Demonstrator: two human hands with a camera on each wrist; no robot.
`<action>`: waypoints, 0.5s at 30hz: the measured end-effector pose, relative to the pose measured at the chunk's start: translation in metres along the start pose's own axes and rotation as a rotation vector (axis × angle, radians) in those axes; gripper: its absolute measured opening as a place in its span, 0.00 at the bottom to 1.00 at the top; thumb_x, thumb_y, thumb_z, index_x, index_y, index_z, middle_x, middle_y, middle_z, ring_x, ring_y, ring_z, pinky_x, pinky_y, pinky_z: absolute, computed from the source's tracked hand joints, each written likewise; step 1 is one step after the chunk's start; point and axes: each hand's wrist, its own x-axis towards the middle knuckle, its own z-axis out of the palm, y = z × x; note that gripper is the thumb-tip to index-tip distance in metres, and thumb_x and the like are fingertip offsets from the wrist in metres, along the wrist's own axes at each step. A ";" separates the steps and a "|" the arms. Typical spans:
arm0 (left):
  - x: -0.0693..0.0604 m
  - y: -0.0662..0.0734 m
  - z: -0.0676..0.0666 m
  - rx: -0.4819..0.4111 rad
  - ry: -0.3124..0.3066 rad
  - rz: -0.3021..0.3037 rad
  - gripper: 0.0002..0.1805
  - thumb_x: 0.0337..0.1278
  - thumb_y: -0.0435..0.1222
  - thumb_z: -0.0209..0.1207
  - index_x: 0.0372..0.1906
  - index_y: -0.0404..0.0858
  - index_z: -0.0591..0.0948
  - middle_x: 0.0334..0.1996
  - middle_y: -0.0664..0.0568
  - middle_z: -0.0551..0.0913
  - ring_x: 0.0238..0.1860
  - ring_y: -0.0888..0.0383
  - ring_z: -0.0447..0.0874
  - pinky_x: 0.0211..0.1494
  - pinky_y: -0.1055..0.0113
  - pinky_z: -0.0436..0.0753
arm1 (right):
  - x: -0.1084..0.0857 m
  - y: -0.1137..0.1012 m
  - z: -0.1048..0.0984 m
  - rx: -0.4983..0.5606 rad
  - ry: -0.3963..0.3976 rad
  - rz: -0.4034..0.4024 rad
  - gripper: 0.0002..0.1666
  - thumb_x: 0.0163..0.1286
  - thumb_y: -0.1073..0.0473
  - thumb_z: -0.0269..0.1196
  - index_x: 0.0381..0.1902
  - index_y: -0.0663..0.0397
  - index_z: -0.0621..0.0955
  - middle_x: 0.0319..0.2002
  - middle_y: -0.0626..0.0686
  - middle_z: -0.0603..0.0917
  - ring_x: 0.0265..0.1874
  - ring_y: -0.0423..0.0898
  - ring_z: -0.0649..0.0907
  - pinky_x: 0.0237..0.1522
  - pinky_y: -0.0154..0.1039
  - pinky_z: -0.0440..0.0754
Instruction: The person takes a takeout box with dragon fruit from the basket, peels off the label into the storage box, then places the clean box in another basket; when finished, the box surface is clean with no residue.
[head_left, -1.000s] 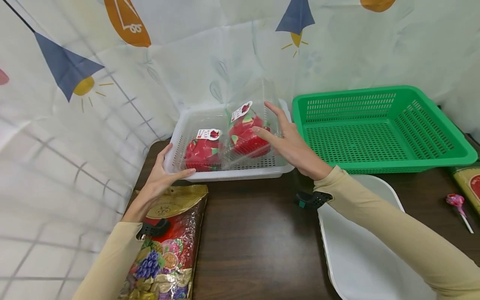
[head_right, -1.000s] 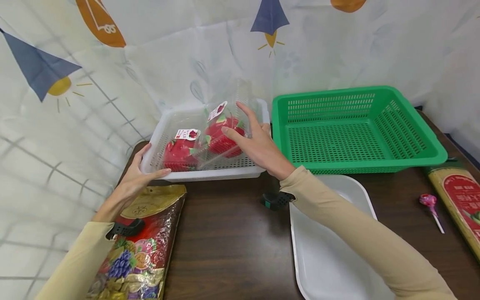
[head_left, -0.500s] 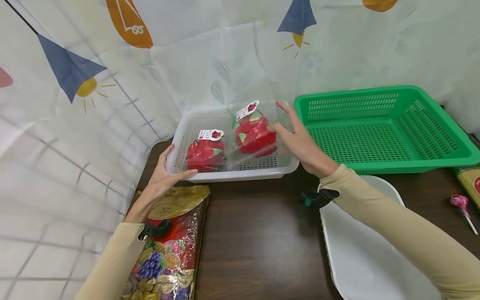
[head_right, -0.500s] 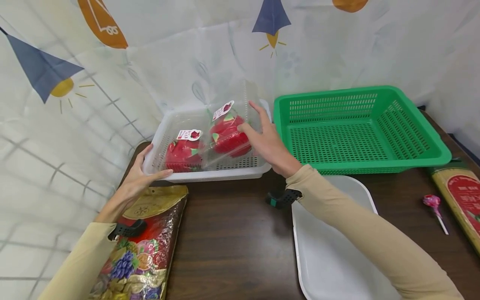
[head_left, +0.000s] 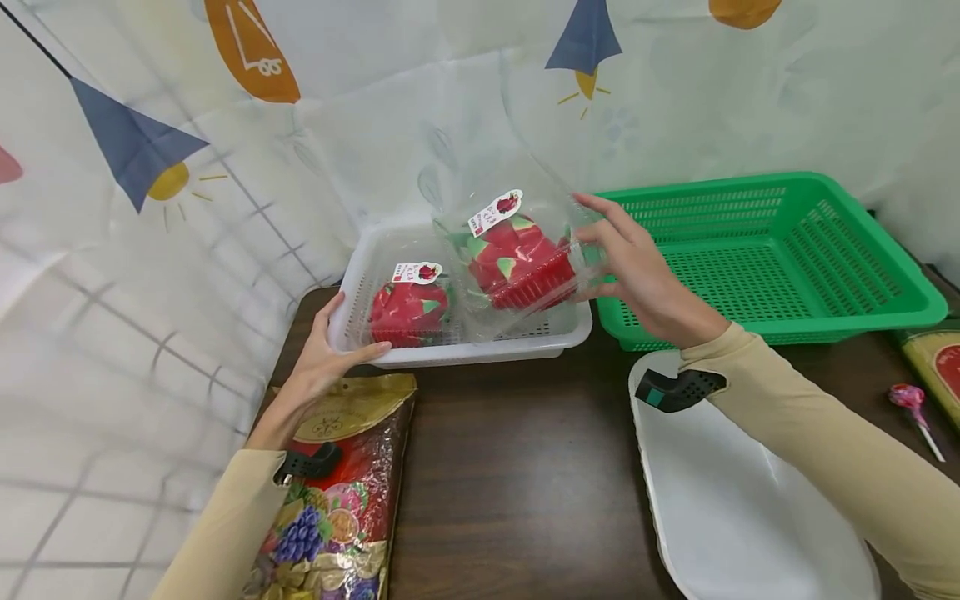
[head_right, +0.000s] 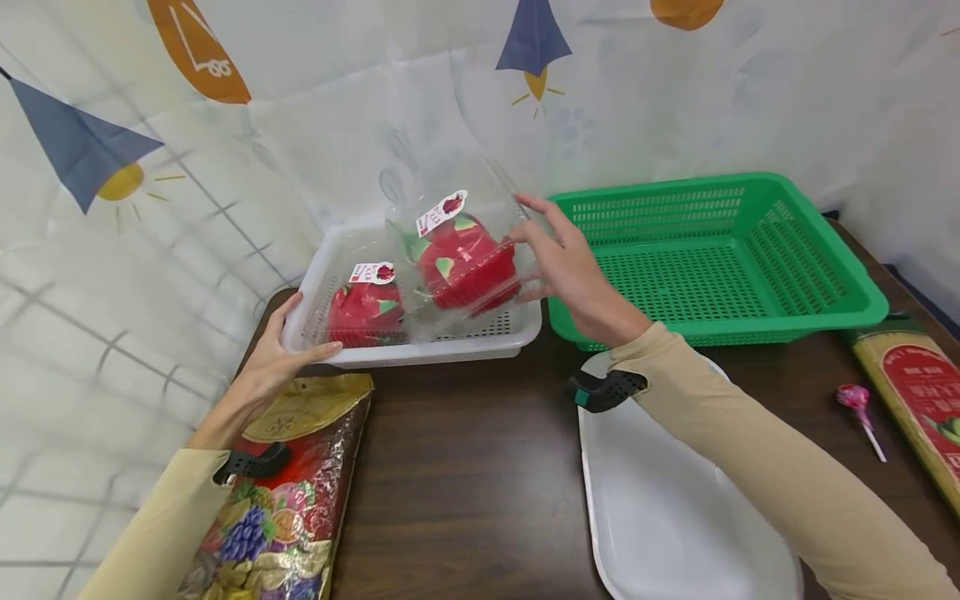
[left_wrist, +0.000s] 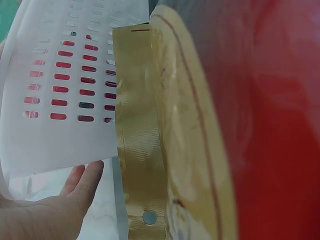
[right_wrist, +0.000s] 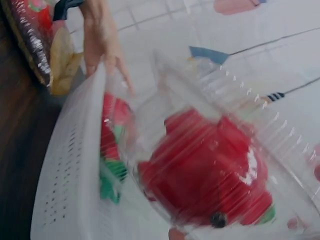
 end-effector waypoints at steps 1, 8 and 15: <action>0.000 0.000 0.000 0.000 0.002 -0.002 0.64 0.61 0.44 0.72 0.86 0.54 0.36 0.81 0.38 0.49 0.75 0.40 0.55 0.74 0.40 0.64 | -0.002 -0.003 -0.002 0.013 -0.005 -0.010 0.37 0.80 0.48 0.48 0.84 0.37 0.58 0.74 0.59 0.62 0.61 0.66 0.77 0.51 0.50 0.88; 0.001 -0.002 -0.001 0.018 -0.007 0.001 0.64 0.62 0.44 0.72 0.86 0.54 0.36 0.81 0.37 0.50 0.76 0.39 0.55 0.73 0.39 0.65 | -0.020 -0.021 -0.012 0.151 -0.036 0.008 0.33 0.78 0.50 0.51 0.80 0.35 0.67 0.73 0.55 0.63 0.61 0.64 0.76 0.51 0.45 0.86; 0.002 -0.003 -0.004 0.003 -0.031 0.001 0.63 0.63 0.43 0.71 0.86 0.55 0.35 0.80 0.37 0.52 0.74 0.40 0.59 0.67 0.49 0.71 | -0.041 -0.027 -0.025 0.118 -0.130 -0.020 0.32 0.79 0.51 0.50 0.79 0.38 0.67 0.75 0.52 0.62 0.67 0.60 0.71 0.54 0.44 0.86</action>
